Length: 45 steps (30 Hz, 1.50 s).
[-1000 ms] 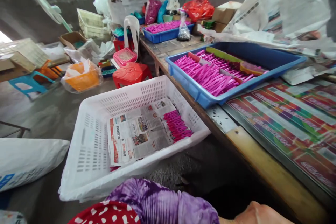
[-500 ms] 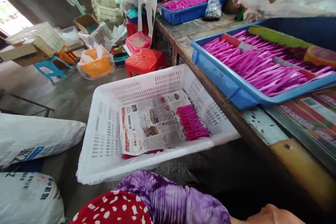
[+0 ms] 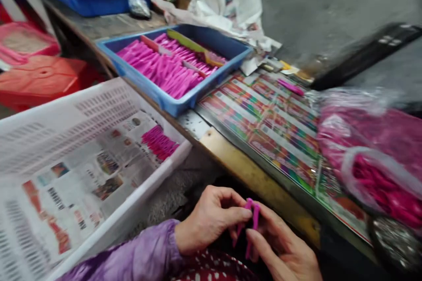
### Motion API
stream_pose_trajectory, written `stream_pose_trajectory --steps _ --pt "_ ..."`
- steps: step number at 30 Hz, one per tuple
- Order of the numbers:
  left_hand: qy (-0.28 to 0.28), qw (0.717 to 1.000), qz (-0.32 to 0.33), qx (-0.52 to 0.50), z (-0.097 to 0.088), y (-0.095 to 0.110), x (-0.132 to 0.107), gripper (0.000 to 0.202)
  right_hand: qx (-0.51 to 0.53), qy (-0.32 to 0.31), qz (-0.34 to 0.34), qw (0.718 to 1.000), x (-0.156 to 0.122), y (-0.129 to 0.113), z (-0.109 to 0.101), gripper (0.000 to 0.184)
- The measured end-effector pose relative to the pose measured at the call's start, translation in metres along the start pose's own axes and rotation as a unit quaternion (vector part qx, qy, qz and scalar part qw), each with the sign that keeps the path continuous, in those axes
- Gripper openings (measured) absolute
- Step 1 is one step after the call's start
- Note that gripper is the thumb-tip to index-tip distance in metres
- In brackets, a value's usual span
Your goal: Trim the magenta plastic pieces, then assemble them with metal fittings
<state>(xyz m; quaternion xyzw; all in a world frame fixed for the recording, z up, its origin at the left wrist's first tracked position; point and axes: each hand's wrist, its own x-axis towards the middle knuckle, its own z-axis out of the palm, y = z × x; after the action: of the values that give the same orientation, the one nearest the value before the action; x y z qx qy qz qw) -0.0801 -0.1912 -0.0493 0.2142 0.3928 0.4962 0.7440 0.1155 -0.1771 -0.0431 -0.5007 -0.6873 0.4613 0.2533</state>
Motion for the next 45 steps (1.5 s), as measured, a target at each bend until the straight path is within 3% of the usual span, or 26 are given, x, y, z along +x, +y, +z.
stream_pose_trajectory --steps 5,14,21,29,45 --pt "-0.004 0.999 -0.005 0.032 0.008 -0.005 0.0 0.042 0.069 -0.035 0.018 0.997 -0.003 -0.001 0.007 0.043" --pt "-0.031 0.999 -0.002 0.039 0.023 -0.011 0.003 0.04 0.14 -0.014 0.017 0.99 -0.013 0.002 0.001 0.039" --pt "-0.039 0.998 0.002 0.049 0.034 -0.016 0.003 0.043 0.128 0.017 0.015 0.992 -0.022 0.003 -0.005 0.046" --pt "-0.047 0.997 0.016 0.052 0.044 -0.022 0.004 0.039 0.172 0.041 0.006 0.984 -0.029 0.005 -0.008 0.039" --pt "-0.062 0.996 0.027 0.05 0.05 -0.027 0.007 0.035 0.175 0.049 0.009 0.983 -0.033 0.012 -0.011 0.039"
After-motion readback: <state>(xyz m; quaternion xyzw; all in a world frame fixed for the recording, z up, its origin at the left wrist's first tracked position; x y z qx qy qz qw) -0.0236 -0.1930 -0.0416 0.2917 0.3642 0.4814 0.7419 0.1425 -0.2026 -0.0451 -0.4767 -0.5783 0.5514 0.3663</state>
